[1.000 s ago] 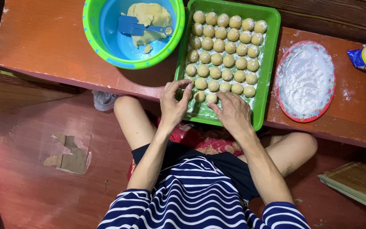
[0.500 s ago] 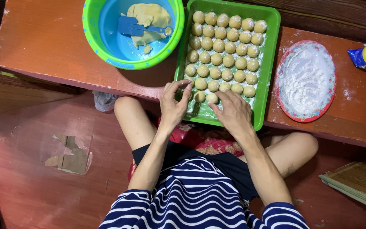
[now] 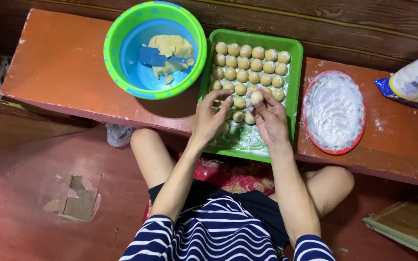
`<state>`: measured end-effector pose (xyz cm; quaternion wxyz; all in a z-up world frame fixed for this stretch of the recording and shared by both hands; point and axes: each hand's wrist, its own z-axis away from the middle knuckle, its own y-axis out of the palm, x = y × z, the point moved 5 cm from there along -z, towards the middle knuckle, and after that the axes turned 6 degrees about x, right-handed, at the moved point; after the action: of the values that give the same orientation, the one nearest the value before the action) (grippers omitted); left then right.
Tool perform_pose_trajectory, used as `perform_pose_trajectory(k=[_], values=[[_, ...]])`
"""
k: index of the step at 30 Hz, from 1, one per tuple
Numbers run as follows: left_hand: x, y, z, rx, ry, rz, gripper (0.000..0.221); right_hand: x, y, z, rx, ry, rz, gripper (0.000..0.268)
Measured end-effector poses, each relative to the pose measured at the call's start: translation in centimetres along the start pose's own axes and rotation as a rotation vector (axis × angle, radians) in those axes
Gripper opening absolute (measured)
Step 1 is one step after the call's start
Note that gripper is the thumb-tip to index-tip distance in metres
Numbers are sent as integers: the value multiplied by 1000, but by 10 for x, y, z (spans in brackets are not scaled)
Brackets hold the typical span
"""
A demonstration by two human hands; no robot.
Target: Shaping small pieces of dough into uniform balls and arranging them in a tray.
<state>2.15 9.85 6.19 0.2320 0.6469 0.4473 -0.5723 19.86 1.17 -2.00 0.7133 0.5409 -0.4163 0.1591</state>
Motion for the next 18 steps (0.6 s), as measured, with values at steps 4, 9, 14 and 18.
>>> perform_pose_trajectory(k=[4,9,14,18], values=[[8,17,-11,18,-17,100,18,-5,-3,0,-48,-28,62,43],[8,22,-4,35,25,53,20,-25,-21,0,-73,-37,155,40],[13,29,-2,152,-18,115,36,7,35,13,-21,-4,308,41],[18,27,0,143,-76,160,26,12,41,22,38,-16,262,41]])
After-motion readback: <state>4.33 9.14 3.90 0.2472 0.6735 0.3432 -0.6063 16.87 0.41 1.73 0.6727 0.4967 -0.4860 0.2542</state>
